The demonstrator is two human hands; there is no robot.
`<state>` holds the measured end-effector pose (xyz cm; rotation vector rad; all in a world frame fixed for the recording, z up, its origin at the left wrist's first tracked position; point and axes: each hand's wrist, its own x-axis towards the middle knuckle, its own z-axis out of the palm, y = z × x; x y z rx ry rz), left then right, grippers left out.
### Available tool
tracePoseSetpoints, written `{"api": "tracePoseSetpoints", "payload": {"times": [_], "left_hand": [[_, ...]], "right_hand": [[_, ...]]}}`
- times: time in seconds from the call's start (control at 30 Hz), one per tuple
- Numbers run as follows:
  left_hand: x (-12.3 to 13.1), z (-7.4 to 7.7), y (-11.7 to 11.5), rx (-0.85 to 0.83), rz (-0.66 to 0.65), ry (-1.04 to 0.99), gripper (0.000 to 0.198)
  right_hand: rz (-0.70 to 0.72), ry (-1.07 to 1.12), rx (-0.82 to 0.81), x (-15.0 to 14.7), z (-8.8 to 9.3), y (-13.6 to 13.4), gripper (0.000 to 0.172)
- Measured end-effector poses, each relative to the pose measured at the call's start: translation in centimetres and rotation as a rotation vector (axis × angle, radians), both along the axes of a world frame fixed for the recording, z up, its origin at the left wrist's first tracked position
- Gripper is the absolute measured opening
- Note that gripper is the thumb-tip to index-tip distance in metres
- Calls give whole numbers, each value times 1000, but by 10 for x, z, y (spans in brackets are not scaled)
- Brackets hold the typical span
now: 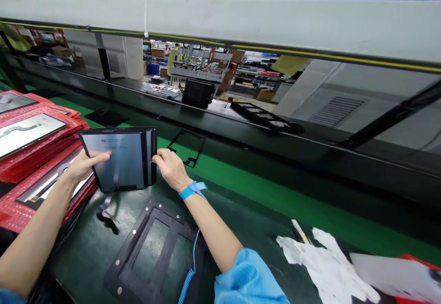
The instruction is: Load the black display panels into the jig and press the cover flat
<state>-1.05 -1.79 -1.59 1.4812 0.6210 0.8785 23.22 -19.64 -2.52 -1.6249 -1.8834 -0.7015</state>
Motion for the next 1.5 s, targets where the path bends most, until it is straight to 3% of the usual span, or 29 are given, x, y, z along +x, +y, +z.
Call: {"api": "tracePoseSetpoints", "payload": {"times": [0.37, 0.67, 0.93, 1.23, 1.37, 1.5], "left_hand": [[1, -2, 1, -1, -11, -16, 39], [1, -3, 3, -2, -3, -12, 41], [1, -4, 5, -3, 12, 5, 42], [0, -6, 7, 2, 16, 11, 39], [3, -7, 5, 6, 26, 9, 44], [-1, -2, 6, 17, 38, 16, 48]], "right_hand": [[82, 37, -92, 5, 1, -38, 9], [0, 27, 9, 3, 9, -7, 13], [-11, 59, 36, 6, 0, -6, 12], [43, 105, -39, 8, 3, -2, 11], [73, 130, -85, 4, 6, -24, 9], [63, 162, -131, -11, 19, -86, 8]]}}
